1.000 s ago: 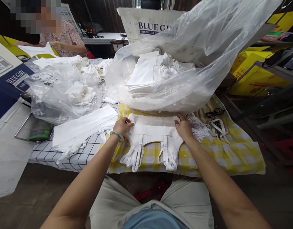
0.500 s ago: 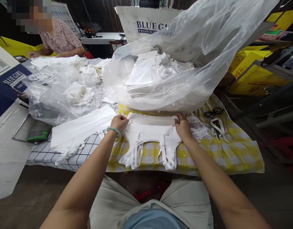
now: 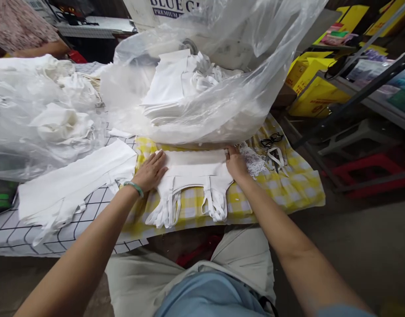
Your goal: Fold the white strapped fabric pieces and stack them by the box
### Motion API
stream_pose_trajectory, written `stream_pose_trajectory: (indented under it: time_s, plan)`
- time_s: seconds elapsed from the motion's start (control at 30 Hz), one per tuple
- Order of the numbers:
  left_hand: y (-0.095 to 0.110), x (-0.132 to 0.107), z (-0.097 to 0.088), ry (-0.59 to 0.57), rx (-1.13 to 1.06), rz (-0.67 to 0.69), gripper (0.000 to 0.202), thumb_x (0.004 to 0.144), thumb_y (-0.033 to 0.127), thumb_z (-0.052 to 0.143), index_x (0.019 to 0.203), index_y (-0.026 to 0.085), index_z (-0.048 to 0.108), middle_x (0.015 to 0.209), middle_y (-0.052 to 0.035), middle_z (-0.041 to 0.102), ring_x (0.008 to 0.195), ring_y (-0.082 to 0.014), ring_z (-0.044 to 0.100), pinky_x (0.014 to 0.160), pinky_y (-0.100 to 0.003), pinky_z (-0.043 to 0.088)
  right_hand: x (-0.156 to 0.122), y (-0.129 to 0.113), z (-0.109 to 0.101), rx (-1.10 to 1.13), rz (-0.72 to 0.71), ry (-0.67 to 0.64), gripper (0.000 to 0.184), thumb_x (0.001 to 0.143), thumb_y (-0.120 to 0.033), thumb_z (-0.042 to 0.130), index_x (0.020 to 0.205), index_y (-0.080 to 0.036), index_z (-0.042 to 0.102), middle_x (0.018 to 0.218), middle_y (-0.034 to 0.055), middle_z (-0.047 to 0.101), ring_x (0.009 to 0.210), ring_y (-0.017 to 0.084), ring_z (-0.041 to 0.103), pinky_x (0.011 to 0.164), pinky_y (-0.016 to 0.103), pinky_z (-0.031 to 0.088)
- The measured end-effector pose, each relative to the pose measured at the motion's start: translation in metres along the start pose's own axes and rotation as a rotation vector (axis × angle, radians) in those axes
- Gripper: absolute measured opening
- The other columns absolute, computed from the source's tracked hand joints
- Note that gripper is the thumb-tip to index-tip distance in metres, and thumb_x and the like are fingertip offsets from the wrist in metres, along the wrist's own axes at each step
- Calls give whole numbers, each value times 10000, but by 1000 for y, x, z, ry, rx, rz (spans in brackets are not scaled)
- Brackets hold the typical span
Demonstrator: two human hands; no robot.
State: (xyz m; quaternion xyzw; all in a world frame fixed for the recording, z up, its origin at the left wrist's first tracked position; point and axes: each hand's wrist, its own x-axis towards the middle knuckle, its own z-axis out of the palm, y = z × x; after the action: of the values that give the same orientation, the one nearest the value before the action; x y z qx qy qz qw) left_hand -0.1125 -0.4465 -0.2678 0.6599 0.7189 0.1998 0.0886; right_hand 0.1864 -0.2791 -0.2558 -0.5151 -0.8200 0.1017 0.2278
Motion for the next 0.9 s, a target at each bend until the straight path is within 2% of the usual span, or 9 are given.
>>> stream_pose_trajectory:
  time_s: [0.1,0.23,0.33,0.4,0.5,0.57,0.63,0.7,0.9]
  plan:
    - [10,-5,-4,71,33,-24,699,897,498,380,1505,185,235,1578,-95,190,1460,-289,92,1160,-499,116,-5,-4,-8,-37,-114,13,437,934,-199,332,1329,-114,499,1302,201,536,1152,301,536,989,441,413]
    - [20,-10,-2,-106,103,-86,699,900,534,356,1509,217,225,1579,-83,187,1460,-306,73,1148,-546,53,-17,-5,-9,-41,-340,-235,505,969,-385,334,1427,-184,397,1500,104,371,1402,287,287,1138,490,237]
    - [19,-11,-6,-183,101,-105,656,902,528,351,1495,258,270,1577,-58,204,1456,-331,73,1125,-601,26,-22,3,-7,-86,-342,-409,565,959,-457,352,1473,-227,308,1565,56,226,1454,281,152,1165,541,122]
    - [26,-13,-13,-125,64,-110,646,880,524,408,1467,263,334,1560,-64,257,1449,-353,87,1114,-620,27,-23,6,-10,-110,-320,-418,565,958,-453,362,1472,-225,310,1566,61,211,1458,286,131,1163,567,73]
    - [67,-25,-20,95,-91,-75,521,837,479,513,1292,228,543,1405,-118,483,1357,-353,318,1098,-542,209,-24,0,-16,-99,-362,-333,524,964,-405,367,1447,-202,368,1554,72,247,1458,279,138,1172,547,63]
    - [109,-40,-16,173,-277,-81,330,824,456,547,1022,216,658,1088,-126,646,1058,-289,562,931,-412,406,-23,-10,-17,-70,-424,-294,499,971,-374,348,1439,-206,385,1546,58,275,1456,255,156,1185,504,87]
    - [151,-55,-4,51,-459,-149,262,810,477,574,732,234,635,724,-75,632,679,-207,568,683,-329,423,-20,-20,-13,-53,-465,-307,493,973,-372,336,1438,-217,387,1543,42,287,1454,244,170,1187,482,107]
    - [180,-65,13,-101,-536,-207,316,778,497,605,601,238,567,560,-41,559,522,-167,478,563,-312,345,-16,-27,-5,-57,-469,-349,495,973,-383,326,1434,-216,392,1543,43,286,1451,247,180,1182,482,126]
    - [190,-61,44,-102,-602,-378,204,708,372,647,630,223,532,589,-13,566,552,-151,481,546,-288,313,-11,-25,10,-75,-445,-364,517,980,-403,285,1452,-205,360,1535,60,308,1431,262,230,1167,488,143]
